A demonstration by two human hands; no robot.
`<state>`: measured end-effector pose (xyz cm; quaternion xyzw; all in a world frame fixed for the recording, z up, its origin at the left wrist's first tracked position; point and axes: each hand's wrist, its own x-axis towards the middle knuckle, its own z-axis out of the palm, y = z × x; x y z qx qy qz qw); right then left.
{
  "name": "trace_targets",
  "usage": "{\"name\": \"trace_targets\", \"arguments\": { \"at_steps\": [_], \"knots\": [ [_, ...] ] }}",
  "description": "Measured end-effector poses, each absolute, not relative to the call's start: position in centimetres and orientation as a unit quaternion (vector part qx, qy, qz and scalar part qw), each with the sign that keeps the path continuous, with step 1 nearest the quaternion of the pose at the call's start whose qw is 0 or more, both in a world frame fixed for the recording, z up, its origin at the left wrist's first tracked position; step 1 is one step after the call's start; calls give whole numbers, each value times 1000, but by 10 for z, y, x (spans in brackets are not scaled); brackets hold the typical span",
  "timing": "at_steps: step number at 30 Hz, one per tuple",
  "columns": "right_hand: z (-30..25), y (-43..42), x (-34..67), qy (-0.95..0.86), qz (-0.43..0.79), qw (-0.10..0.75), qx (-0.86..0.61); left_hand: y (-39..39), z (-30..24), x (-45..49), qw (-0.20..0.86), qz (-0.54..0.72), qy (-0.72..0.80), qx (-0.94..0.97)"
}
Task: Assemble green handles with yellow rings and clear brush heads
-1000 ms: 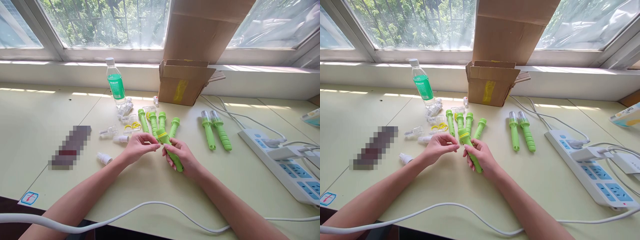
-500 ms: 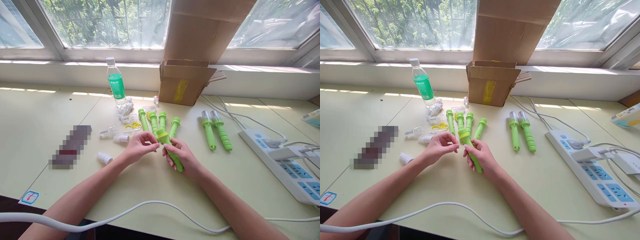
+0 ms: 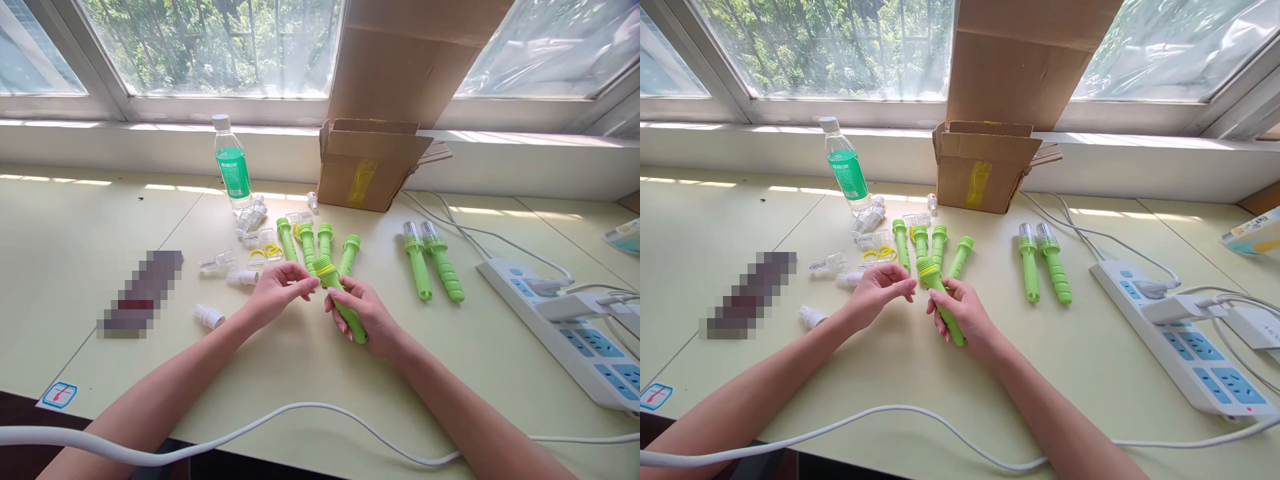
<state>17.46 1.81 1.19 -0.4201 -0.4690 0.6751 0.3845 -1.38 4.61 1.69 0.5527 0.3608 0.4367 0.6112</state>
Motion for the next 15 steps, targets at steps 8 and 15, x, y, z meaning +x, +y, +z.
{"name": "trace_targets", "arguments": {
  "at_steps": [8,15],
  "knots": [
    [12,18,175,-464,680,384,-418,47,18,-13,589,469,381,536],
    [13,18,175,-468,679,382,-418,48,16,-12,594,466,376,537]
  ]
}}
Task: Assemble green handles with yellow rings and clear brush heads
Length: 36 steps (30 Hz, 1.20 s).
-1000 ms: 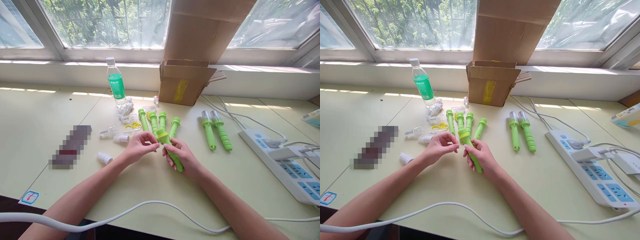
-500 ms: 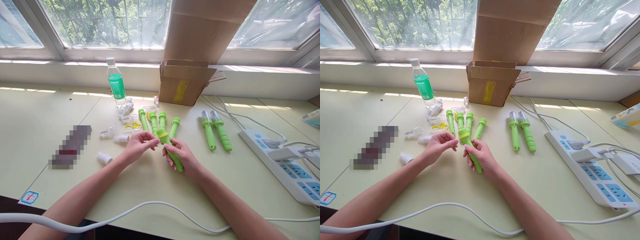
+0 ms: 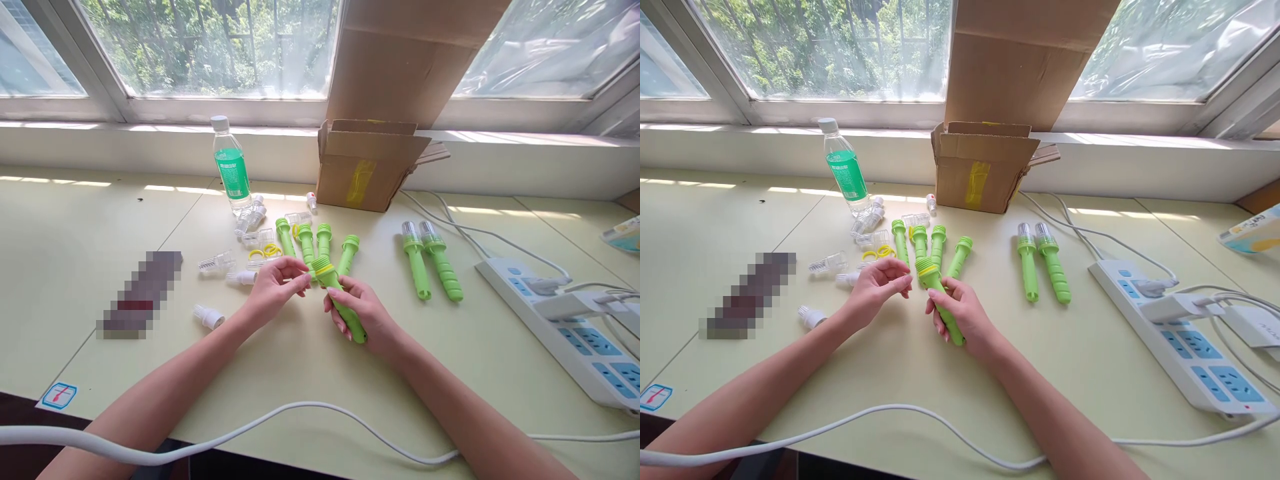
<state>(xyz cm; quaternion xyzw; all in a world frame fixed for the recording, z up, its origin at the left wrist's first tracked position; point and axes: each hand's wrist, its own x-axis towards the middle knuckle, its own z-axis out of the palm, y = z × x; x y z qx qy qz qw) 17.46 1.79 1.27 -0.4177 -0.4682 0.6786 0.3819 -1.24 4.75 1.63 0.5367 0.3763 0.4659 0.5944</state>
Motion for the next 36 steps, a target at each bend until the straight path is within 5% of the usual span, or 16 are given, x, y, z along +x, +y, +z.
{"name": "trace_targets", "arguments": {
  "at_steps": [22,36],
  "knots": [
    [15,17,174,-468,674,381,-426,46,16,-11,569,446,394,568],
    [15,18,173,-467,675,383,-424,40,17,-9,462,412,382,686]
  ]
}}
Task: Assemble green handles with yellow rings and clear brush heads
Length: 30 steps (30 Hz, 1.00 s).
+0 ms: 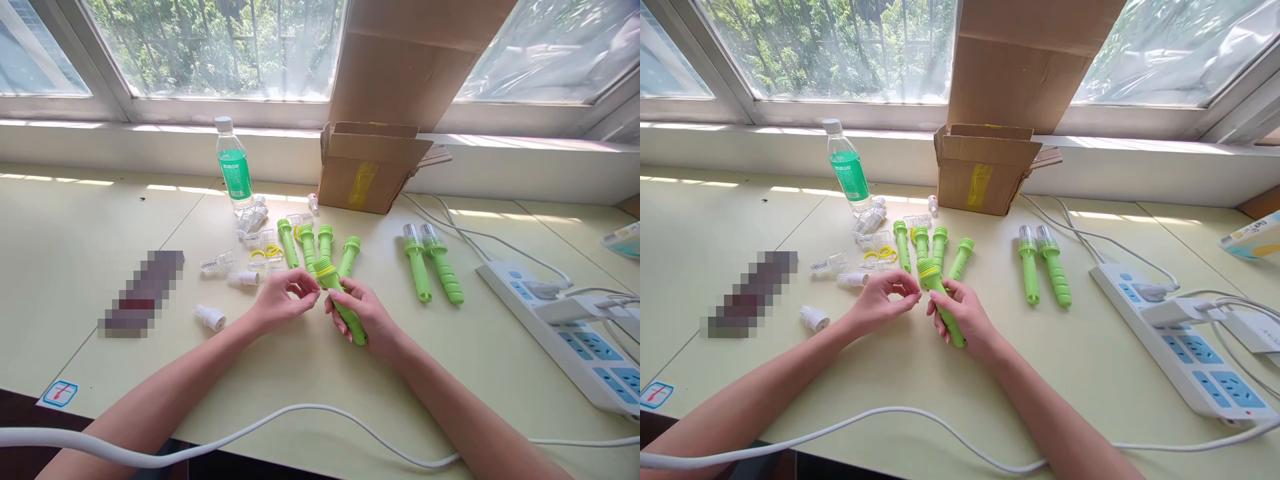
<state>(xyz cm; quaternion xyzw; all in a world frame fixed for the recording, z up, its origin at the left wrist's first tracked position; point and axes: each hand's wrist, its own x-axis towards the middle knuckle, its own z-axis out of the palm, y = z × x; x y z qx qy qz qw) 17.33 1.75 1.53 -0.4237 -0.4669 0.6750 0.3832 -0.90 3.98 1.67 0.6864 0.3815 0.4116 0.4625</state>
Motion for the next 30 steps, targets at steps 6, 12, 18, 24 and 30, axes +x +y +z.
{"name": "trace_targets", "arguments": {
  "at_steps": [6,12,18,24,30],
  "knots": [
    [16,17,173,-466,675,380,-427,39,11,-9,408,411,368,728],
    [17,17,173,-465,674,379,-432,40,3,-12,210,383,360,824],
    [17,17,173,-466,674,383,-428,41,1,-14,110,339,352,866],
    [18,17,172,-466,672,382,-430,45,1,-16,24,362,400,841],
    [18,17,172,-463,670,383,-436,51,2,-19,-40,347,467,812]
  ]
}}
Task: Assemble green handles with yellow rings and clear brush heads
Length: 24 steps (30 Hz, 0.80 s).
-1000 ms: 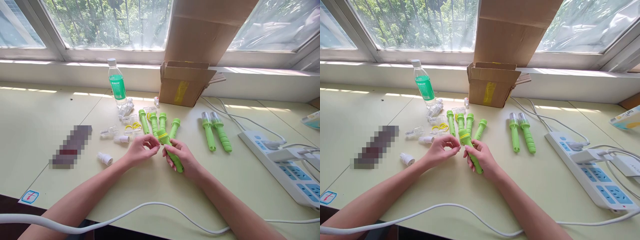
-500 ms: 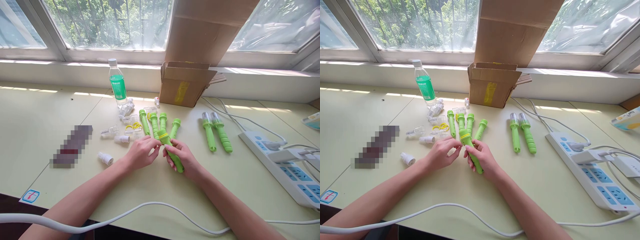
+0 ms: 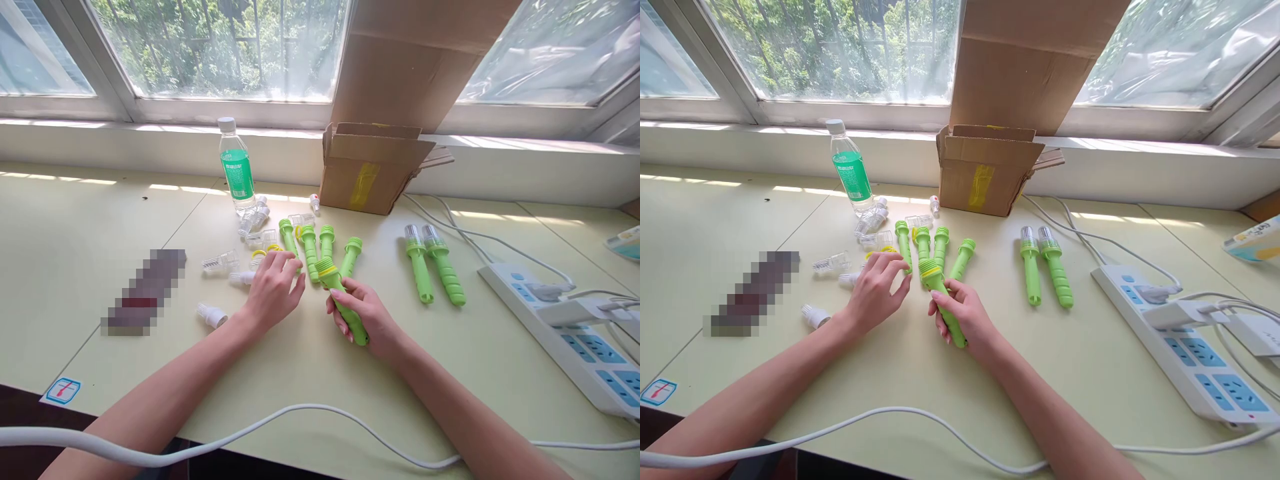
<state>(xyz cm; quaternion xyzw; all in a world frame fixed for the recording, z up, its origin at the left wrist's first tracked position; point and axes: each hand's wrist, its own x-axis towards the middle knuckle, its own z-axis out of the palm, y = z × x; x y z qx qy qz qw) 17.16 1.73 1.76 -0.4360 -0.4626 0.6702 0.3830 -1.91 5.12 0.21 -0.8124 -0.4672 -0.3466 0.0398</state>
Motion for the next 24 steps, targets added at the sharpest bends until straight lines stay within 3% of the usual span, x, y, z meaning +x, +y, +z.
{"name": "trace_targets", "arguments": {
  "at_steps": [14,24],
  "knots": [
    [14,17,172,-462,673,388,-428,39,18,-18,191,-150,-601,-762],
    [12,18,173,-467,676,390,-415,34,21,-17,210,-58,-637,-739]
  ]
}}
